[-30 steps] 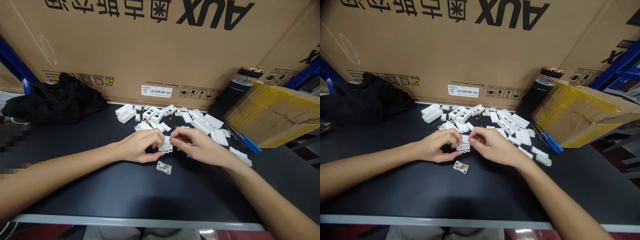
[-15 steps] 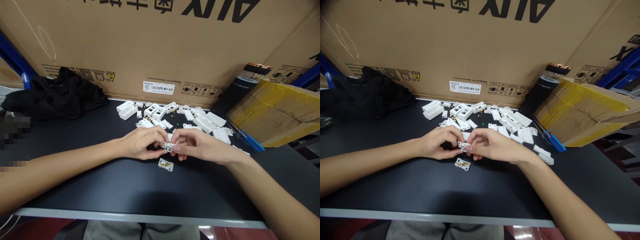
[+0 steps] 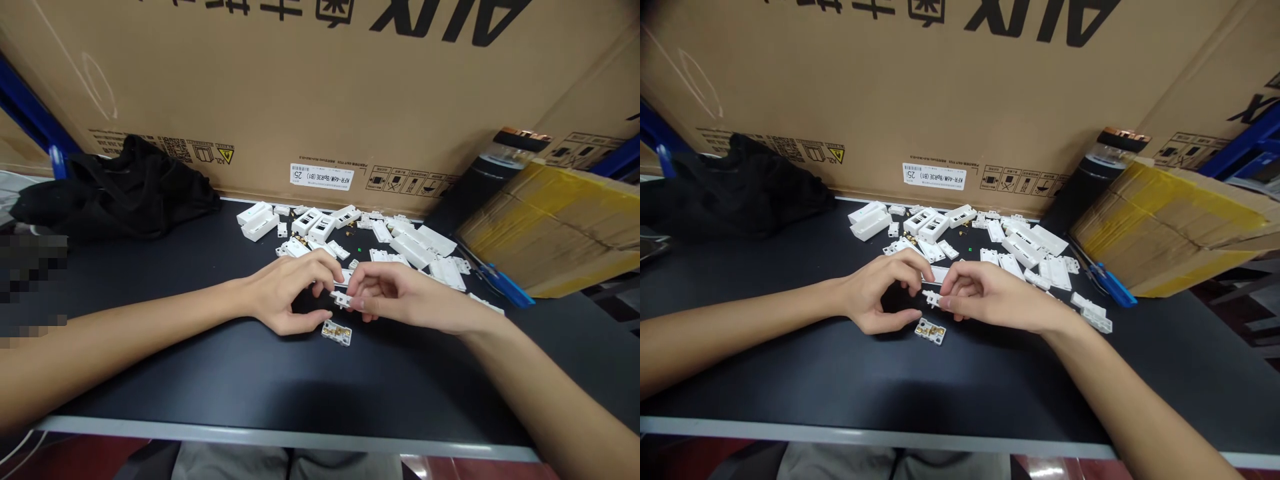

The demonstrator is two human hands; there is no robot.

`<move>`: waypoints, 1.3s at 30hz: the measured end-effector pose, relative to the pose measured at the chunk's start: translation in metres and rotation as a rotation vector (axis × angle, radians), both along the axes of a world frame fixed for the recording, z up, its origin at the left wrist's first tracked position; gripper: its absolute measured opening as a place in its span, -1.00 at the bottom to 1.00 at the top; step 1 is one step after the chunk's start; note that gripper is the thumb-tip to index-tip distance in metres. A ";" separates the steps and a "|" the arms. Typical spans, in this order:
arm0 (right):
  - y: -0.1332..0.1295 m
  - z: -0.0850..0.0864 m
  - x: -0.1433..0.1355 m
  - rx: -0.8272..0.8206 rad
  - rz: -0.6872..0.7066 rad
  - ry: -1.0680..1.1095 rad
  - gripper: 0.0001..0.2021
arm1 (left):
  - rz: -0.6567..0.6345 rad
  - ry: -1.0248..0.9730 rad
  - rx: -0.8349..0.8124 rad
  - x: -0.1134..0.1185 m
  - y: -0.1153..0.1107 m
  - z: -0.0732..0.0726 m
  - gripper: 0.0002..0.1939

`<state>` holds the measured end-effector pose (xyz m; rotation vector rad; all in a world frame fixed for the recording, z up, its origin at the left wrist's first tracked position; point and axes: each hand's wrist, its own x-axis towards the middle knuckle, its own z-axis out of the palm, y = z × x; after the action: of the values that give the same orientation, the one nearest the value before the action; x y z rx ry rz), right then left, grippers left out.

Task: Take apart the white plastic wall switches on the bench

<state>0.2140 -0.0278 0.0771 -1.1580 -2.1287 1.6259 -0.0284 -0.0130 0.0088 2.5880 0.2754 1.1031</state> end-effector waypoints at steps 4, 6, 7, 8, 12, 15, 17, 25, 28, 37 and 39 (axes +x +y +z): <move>-0.011 -0.007 0.005 0.081 -0.026 -0.050 -0.69 | -0.034 0.022 -0.048 -0.001 -0.001 0.001 -0.59; -0.021 -0.010 0.009 0.120 -0.065 -0.066 -0.74 | -0.047 0.043 -0.063 -0.002 0.000 0.001 -0.61; -0.027 -0.012 0.010 0.143 -0.088 -0.074 -0.76 | -0.052 0.056 -0.070 -0.003 0.000 0.001 -0.62; -0.032 -0.013 0.011 0.173 -0.111 -0.084 -0.78 | -0.057 0.069 -0.078 -0.003 0.000 0.001 -0.63; -0.049 -0.018 0.009 0.348 -0.180 -0.120 -0.85 | -0.060 0.159 -0.119 -0.004 -0.001 0.003 -0.65; -0.055 -0.023 0.007 0.491 -0.215 -0.109 -0.89 | -0.042 0.238 -0.147 -0.005 -0.002 0.004 -0.64; -0.058 -0.025 0.006 0.566 -0.224 -0.104 -0.91 | -0.026 0.266 -0.159 -0.005 -0.002 0.005 -0.60; -0.062 -0.032 0.003 0.769 -0.165 -0.132 -0.97 | -0.029 0.258 -0.117 -0.002 -0.003 0.005 -0.57; -0.062 -0.035 0.002 0.847 -0.119 -0.140 -0.96 | -0.037 0.272 -0.108 -0.001 -0.002 0.005 -0.60; -0.064 -0.040 0.004 0.917 -0.037 -0.158 -0.92 | -0.059 0.287 -0.093 -0.001 0.000 0.003 -0.70; -0.065 -0.041 0.004 0.930 -0.029 -0.162 -0.93 | -0.060 0.285 -0.092 -0.001 -0.001 0.004 -0.71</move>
<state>0.2176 -0.0924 0.0365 -0.9769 -2.4713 0.3756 -0.0292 -0.0136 0.0126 2.6478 0.3032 0.6824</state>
